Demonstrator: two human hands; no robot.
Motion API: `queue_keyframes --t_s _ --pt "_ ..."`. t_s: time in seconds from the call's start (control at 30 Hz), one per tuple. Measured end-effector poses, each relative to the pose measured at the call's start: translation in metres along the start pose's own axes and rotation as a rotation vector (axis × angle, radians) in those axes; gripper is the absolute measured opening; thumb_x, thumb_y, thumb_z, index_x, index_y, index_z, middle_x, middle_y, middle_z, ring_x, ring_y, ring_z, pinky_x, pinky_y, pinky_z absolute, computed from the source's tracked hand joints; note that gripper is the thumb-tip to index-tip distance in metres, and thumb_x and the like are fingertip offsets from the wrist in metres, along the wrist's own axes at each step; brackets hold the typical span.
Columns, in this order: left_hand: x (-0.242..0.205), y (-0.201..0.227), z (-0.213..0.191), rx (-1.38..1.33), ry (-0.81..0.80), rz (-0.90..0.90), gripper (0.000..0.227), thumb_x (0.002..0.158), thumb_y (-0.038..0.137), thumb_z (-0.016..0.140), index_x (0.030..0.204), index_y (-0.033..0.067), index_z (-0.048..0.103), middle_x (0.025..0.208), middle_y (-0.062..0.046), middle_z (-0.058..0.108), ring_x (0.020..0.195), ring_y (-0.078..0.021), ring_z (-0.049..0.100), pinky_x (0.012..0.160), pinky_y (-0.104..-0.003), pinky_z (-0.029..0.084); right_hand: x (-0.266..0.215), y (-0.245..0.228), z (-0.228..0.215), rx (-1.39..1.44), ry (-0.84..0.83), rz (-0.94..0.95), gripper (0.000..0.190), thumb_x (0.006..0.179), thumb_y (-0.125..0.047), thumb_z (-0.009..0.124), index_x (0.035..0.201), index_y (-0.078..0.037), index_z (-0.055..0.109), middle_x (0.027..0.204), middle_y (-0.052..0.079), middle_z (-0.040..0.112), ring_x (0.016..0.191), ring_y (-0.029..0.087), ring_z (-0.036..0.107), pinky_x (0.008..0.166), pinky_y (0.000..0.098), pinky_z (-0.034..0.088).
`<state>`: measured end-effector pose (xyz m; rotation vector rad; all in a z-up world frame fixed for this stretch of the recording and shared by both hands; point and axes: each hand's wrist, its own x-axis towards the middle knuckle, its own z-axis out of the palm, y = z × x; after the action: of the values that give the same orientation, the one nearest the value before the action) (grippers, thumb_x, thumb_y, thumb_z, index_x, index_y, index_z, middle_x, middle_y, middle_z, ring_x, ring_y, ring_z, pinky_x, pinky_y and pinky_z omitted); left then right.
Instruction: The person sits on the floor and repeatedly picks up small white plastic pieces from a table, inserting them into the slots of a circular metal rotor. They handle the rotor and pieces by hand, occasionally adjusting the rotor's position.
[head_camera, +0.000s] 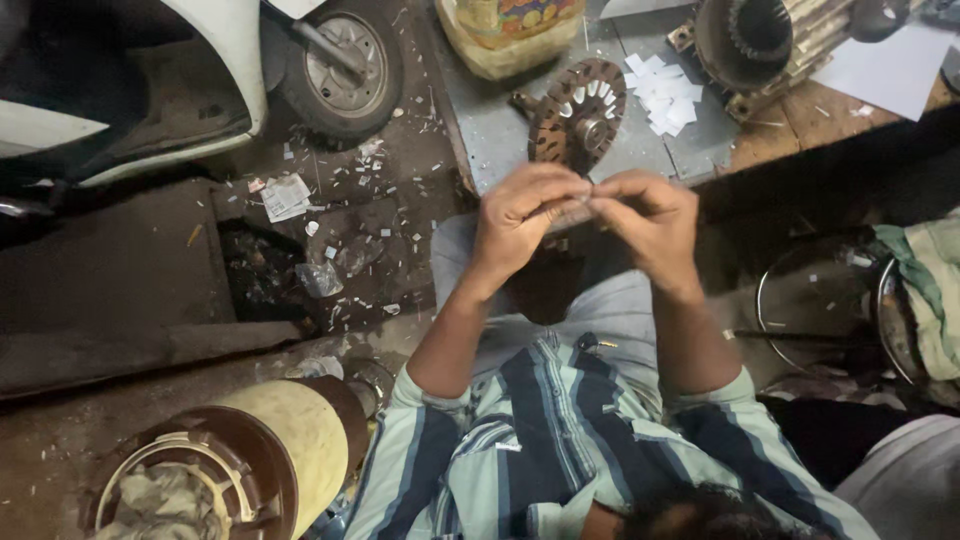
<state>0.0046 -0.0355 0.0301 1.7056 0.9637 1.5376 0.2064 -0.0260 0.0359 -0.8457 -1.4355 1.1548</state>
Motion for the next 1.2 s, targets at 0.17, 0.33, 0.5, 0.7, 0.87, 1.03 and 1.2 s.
queue_keyframes --t_s 0.17,0.33,0.5,0.7,0.87,1.03,1.2 --pt "0.026 -0.011 0.007 0.029 0.342 0.029 0.055 0.091 0.010 0.081 0.140 0.0037 0.057 0.135 -0.006 0.057 0.124 -0.0140 0.056 0.107 -0.029 0.049 0.035 -0.007 -0.012 0.050 0.199 0.033 0.009 0.095 0.006 0.075 0.101 0.001 0.071 0.089 0.005 0.072 0.075 0.010 0.066 0.069 0.0229 0.053" --pt "0.038 -0.051 0.013 -0.281 0.151 -0.201 0.052 0.103 0.015 0.073 0.148 0.0010 0.052 0.136 -0.008 0.063 0.125 -0.0171 0.061 0.108 -0.031 0.051 0.056 -0.002 -0.006 -0.076 0.055 -0.001 0.009 0.102 0.007 0.078 0.109 0.004 0.072 0.090 0.004 0.069 0.077 0.007 0.059 0.070 0.0203 0.046" --pt "0.026 -0.058 0.005 -0.354 0.085 -0.190 0.054 0.105 0.016 0.071 0.152 0.0001 0.049 0.141 -0.011 0.062 0.128 -0.0171 0.061 0.113 -0.033 0.051 0.068 -0.003 0.000 -0.082 -0.068 -0.012 0.009 0.105 0.006 0.077 0.112 0.005 0.072 0.102 0.004 0.073 0.086 0.006 0.067 0.080 0.0193 0.054" --pt "0.025 -0.046 0.000 -0.474 0.053 -0.229 0.055 0.104 0.014 0.068 0.152 0.0007 0.046 0.138 -0.010 0.064 0.128 -0.0153 0.063 0.110 -0.031 0.052 0.078 -0.009 0.006 -0.323 -0.126 -0.080 0.010 0.104 0.001 0.080 0.109 0.006 0.072 0.096 0.005 0.073 0.086 0.009 0.066 0.077 0.0224 0.053" --pt "0.024 -0.054 0.005 -0.310 0.077 -0.267 0.047 0.106 0.018 0.070 0.146 -0.0007 0.055 0.126 -0.008 0.074 0.118 -0.0126 0.068 0.102 -0.028 0.054 0.084 -0.012 0.008 -0.632 -0.120 -0.331 0.010 0.102 0.003 0.080 0.107 0.005 0.072 0.099 0.012 0.076 0.093 0.017 0.074 0.082 0.0279 0.058" --pt "0.024 -0.067 0.010 -0.322 0.132 -0.302 0.045 0.109 0.023 0.066 0.146 -0.0012 0.061 0.120 -0.008 0.074 0.108 -0.0100 0.065 0.098 -0.027 0.055 0.091 -0.034 0.011 -0.914 -0.262 -0.556 0.015 0.100 -0.006 0.084 0.108 -0.002 0.072 0.101 0.012 0.074 0.090 0.025 0.073 0.078 0.0319 0.056" --pt "0.035 -0.074 0.006 -0.342 0.082 -0.254 0.045 0.109 0.023 0.063 0.145 -0.0048 0.057 0.141 -0.010 0.064 0.129 -0.0129 0.059 0.113 -0.029 0.045 0.101 -0.052 0.015 -0.974 -0.186 -0.308 0.032 0.093 -0.018 0.087 0.116 -0.005 0.068 0.090 0.015 0.070 0.079 0.031 0.071 0.071 0.0406 0.055"
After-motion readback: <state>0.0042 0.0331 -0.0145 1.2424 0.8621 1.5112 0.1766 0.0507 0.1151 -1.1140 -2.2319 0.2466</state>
